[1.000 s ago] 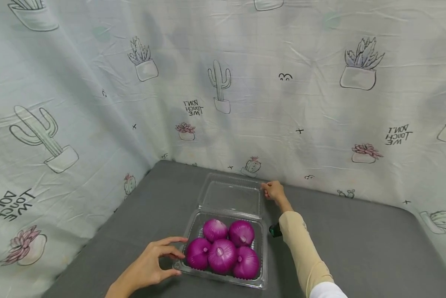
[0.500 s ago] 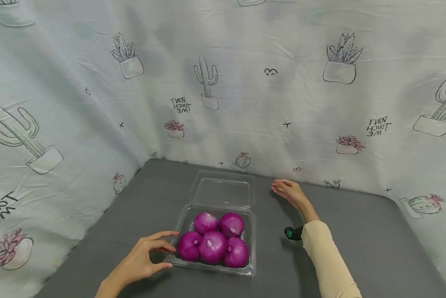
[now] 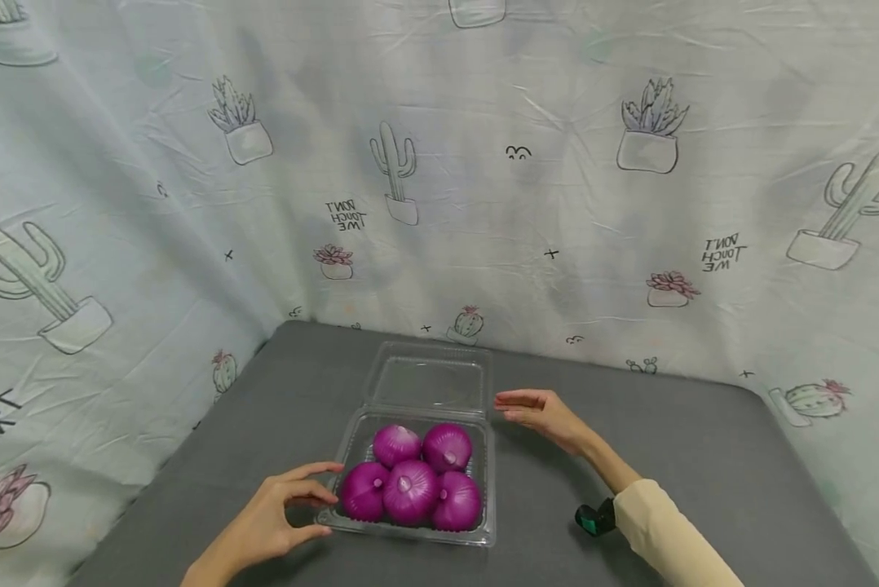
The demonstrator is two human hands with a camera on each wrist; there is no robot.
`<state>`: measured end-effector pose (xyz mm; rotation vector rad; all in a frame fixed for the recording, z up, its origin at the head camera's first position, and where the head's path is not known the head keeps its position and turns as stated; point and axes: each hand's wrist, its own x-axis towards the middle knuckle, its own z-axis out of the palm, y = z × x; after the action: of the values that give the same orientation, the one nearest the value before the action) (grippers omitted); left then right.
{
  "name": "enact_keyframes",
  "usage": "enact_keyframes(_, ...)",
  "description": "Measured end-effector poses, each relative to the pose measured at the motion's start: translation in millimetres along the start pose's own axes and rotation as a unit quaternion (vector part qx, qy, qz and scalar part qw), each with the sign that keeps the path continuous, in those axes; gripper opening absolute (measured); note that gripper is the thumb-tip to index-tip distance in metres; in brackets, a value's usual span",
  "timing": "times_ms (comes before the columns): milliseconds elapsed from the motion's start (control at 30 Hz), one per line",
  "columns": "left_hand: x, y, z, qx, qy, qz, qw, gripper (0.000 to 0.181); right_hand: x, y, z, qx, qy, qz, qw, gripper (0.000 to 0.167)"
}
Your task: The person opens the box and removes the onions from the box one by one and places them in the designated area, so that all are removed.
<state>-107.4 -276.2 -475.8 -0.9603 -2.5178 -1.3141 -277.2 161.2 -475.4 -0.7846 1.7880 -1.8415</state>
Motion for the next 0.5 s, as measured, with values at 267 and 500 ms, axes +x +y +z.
enact_keyframes(267, 1.3, 2.4, -0.7, 0.003, 0.000, -0.001, 1.0000, 0.030, 1.0, -15, 21, 0.033, -0.121, 0.013, 0.9920, 0.048)
enact_keyframes(500, 0.3, 3.4, -1.4, -0.003, -0.003, 0.000, 1.0000, 0.028, -7.1, -20, 36, 0.034, -0.169, 0.010, 0.9850, 0.050)
